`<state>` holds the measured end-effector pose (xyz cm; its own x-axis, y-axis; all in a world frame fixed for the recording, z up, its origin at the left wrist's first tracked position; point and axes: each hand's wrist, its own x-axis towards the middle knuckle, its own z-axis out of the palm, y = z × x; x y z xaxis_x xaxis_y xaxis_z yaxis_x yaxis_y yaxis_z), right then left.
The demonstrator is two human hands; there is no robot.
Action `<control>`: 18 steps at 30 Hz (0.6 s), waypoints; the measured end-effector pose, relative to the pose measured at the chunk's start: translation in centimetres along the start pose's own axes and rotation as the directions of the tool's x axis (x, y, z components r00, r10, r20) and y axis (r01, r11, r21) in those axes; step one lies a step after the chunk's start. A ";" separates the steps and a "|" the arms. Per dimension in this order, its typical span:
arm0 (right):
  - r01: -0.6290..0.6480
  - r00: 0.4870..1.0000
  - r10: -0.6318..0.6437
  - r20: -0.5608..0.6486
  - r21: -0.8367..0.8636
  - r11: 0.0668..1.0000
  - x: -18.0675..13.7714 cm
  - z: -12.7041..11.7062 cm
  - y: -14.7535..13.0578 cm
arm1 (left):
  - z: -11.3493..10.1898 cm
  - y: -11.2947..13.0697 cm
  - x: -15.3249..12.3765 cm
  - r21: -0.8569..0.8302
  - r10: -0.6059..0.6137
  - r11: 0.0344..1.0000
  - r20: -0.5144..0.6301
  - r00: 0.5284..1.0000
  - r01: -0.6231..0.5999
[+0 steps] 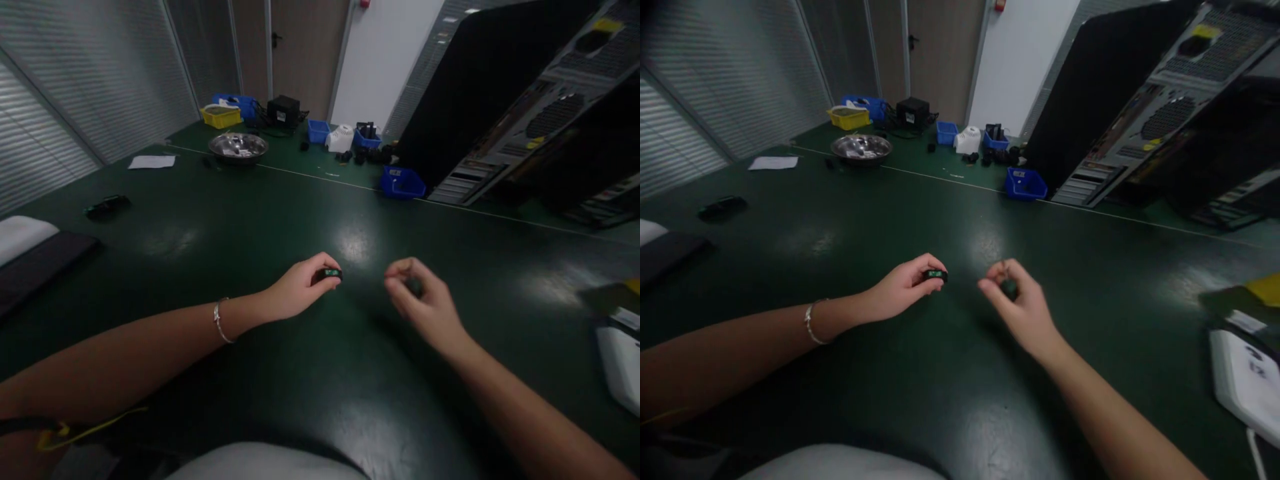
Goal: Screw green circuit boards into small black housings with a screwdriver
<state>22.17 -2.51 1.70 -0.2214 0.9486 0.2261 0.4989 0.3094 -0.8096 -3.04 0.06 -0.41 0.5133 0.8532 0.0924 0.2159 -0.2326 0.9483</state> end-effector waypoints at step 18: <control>0.289 0.910 -0.314 0.271 0.127 0.949 0.8 1.6 1.3 | -0.5 -0.1 0.0 0.086 -0.039 0.996 0.024 0.999 0.036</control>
<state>21.31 -1.48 -0.09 -0.5847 0.7484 0.3132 0.3032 0.5596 -0.7713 -3.44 0.33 -0.32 0.5248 0.8499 0.0482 0.3049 -0.2406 0.9215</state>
